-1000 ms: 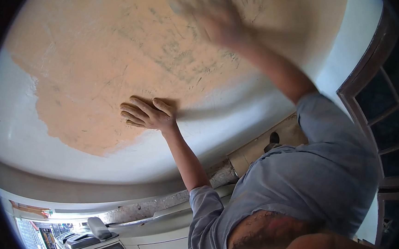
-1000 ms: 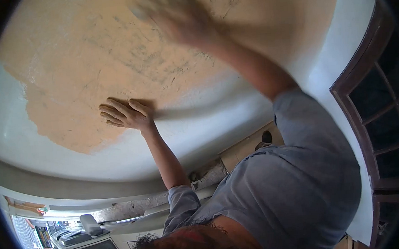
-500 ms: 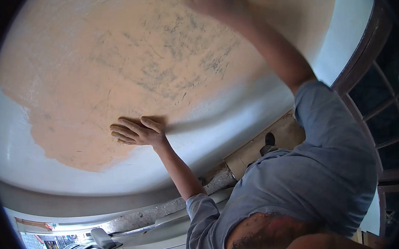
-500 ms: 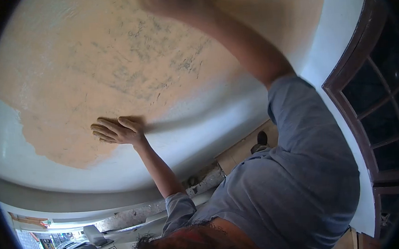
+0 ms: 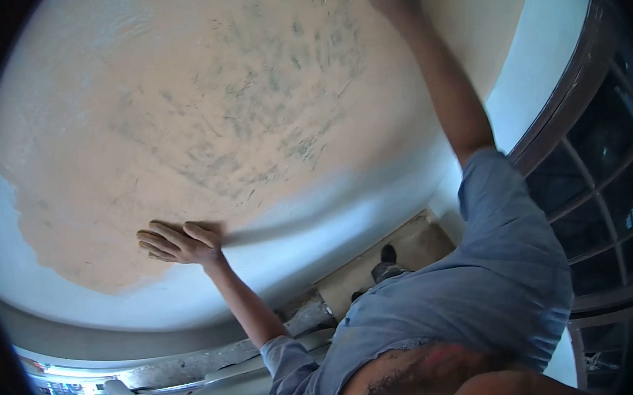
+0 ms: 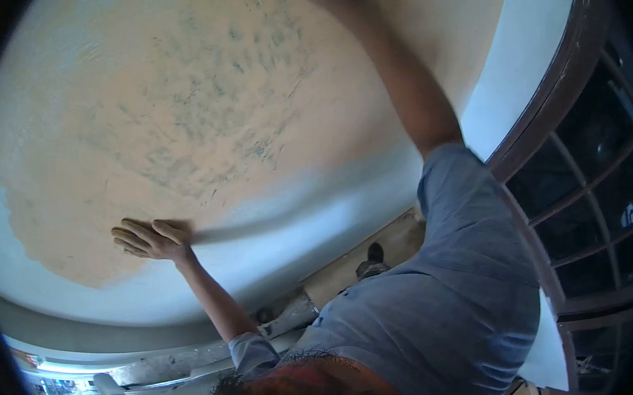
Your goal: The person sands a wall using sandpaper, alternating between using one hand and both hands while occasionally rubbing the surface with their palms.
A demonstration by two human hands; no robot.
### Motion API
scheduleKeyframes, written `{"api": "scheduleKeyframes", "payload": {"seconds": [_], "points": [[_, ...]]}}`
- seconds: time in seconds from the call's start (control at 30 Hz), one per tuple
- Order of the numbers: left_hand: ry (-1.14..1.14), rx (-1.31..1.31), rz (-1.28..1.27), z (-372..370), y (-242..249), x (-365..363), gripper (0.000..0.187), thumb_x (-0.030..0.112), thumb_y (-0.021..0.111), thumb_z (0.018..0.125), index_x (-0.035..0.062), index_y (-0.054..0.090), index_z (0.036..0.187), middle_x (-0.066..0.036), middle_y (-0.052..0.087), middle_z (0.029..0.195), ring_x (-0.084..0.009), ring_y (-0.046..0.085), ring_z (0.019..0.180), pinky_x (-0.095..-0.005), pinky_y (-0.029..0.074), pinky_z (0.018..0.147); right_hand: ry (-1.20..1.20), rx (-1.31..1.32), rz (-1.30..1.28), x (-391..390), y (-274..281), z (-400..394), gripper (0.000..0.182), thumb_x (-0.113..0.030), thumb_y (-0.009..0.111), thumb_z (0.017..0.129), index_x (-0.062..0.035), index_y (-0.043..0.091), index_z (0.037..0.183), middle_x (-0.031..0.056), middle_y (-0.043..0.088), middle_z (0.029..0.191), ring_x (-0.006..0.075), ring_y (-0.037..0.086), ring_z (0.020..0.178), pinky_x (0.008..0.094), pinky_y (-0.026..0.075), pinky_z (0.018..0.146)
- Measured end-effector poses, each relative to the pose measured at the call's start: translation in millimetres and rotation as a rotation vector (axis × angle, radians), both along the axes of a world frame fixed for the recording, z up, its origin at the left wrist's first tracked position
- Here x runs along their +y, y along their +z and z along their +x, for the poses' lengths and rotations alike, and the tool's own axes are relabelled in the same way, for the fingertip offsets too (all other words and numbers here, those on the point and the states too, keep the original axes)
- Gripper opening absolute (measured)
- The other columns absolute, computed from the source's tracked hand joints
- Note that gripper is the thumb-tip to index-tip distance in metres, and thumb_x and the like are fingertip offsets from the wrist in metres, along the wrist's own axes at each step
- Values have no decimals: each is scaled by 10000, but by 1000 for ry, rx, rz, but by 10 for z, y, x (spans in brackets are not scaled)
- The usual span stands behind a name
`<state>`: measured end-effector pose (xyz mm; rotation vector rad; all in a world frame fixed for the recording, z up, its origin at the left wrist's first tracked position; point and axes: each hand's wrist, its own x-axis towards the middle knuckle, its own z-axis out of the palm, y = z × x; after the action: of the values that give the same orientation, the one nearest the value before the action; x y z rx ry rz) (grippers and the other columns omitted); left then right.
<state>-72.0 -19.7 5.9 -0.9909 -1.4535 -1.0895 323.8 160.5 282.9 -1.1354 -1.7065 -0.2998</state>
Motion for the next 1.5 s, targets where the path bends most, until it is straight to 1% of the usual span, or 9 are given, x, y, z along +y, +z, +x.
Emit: {"api": "scheduleKeyframes", "payload": {"seconds": [0.2,0.47,0.73,0.93,1.07,1.1,1.27,1.47,1.5], "points": [[-3,172,-106,209,-31,72,620,432,316,991,7,389,1437,-238,237,1536,-402,144,1446,-516,16,1160,121,-28,589,114,-2962,504,372,-202,407,951,-33,664,1160,192,551,1335,383,434,1323,530,240,1123],[-65,164,-67,169,-48,96,624,469,355,978,36,424,1423,-251,289,1510,-439,178,1428,-540,30,1157,141,98,579,304,299,857,422,-106,491,931,-30,503,1346,215,528,1340,309,568,1117,401,418,950],[-19,97,-42,191,-117,104,609,439,329,989,19,425,1419,-222,302,1515,-389,209,1434,-496,68,1164,75,-29,624,371,-2841,1021,443,-207,362,970,-29,522,1343,185,444,1438,379,310,1397,519,165,1152],[-8,80,-33,664,42,263,669,443,283,993,-23,286,1472,-261,180,1546,-439,140,1437,-517,43,1155,-72,99,470,846,-300,1487,296,-207,475,930,-60,662,1106,190,634,768,359,586,648,480,429,578],[0,131,-79,1017,143,421,670,449,265,995,-27,303,1465,-262,193,1542,-444,147,1433,-530,56,1151,-231,-129,816,802,116,1539,452,-148,480,948,-39,454,1386,209,511,1360,318,575,1063,424,412,923],[8,137,-83,1066,125,454,662,444,265,996,-21,309,1464,-259,197,1542,-442,150,1433,-530,60,1151,-326,-207,582,993,-501,1767,330,-227,472,939,-94,630,1196,205,654,967,372,621,858,466,475,743],[32,106,-46,1169,127,503,638,437,260,1001,6,325,1467,-238,201,1549,-427,169,1434,-521,91,1152,34,55,527,596,-2535,1742,400,-230,359,978,-77,608,1251,161,496,1401,366,352,1379,522,165,1157],[12,142,-66,1151,124,481,623,419,256,1007,8,317,1471,-235,195,1551,-427,176,1432,-525,110,1150,-431,-199,53,772,-290,2336,340,-259,500,938,-54,627,1178,169,613,1233,374,575,1152,414,475,938],[12,157,-58,1170,148,484,623,415,252,1010,-2,319,1467,-236,210,1547,-420,187,1431,-522,118,1149,-351,-274,683,1174,20,2593,462,-182,427,979,-43,402,1418,195,466,1411,342,558,1112,463,384,988]]}}
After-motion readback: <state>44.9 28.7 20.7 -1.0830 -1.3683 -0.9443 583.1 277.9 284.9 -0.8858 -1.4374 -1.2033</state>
